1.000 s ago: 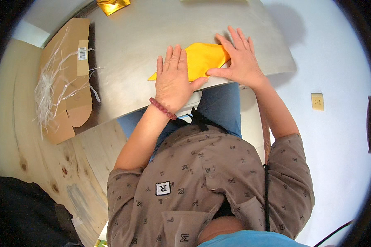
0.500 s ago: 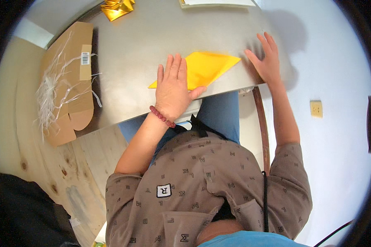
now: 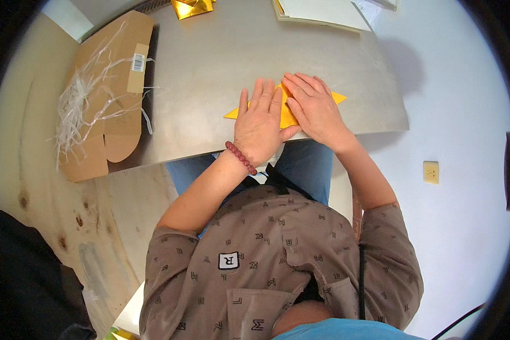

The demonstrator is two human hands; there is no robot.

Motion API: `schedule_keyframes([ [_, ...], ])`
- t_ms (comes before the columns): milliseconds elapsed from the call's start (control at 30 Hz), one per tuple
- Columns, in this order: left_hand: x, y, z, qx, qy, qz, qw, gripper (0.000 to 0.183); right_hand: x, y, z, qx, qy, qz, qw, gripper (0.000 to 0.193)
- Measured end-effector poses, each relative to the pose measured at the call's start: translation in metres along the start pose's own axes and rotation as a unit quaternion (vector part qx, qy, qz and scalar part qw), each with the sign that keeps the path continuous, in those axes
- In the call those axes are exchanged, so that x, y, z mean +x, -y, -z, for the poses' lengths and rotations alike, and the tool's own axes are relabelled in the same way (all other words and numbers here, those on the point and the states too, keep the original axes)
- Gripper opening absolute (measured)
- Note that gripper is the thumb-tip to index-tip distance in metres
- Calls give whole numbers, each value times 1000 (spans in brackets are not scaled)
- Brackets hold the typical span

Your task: The person folds a gold-colored sheet of paper into a small origami shape, then places it on a stack of similar items. They then pick up a new sheet and begin folding it again.

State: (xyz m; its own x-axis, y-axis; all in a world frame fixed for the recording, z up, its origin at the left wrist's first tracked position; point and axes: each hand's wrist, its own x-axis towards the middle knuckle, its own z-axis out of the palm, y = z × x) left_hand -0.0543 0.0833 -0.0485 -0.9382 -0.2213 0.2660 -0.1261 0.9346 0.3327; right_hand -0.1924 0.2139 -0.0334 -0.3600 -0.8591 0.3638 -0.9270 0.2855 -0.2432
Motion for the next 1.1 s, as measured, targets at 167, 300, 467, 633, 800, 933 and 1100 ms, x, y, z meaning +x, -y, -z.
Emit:
schedule_keyframes([
  [167, -4, 0, 4, 18, -27, -36, 999, 75, 0, 1, -1, 1, 6, -2, 1000, 43],
  [300, -16, 8, 20, 50, -20, -41, 998, 69, 0, 3, 2, -3, 8, 1, 1000, 43],
  [467, -38, 27, 43, 85, -10, -53, 995, 70, 0, 3, 3, -1, 6, 3, 1000, 42],
  [633, -61, 41, 66, 102, 16, -49, 993, 67, 0, 3, 1, -15, 13, -2, 1000, 43],
  [800, -81, 51, 81, 113, 41, -36, 992, 66, 0, 1, 0, -15, 10, -1, 1000, 43],
  [933, -93, 55, 89, 121, 34, -35, 991, 61, -1, 0, -1, -19, 3, 7, 1000, 43],
  [1100, -86, 56, 109, 48, -64, -23, 997, 52, -2, -2, -3, -19, -11, 15, 1000, 43],
])
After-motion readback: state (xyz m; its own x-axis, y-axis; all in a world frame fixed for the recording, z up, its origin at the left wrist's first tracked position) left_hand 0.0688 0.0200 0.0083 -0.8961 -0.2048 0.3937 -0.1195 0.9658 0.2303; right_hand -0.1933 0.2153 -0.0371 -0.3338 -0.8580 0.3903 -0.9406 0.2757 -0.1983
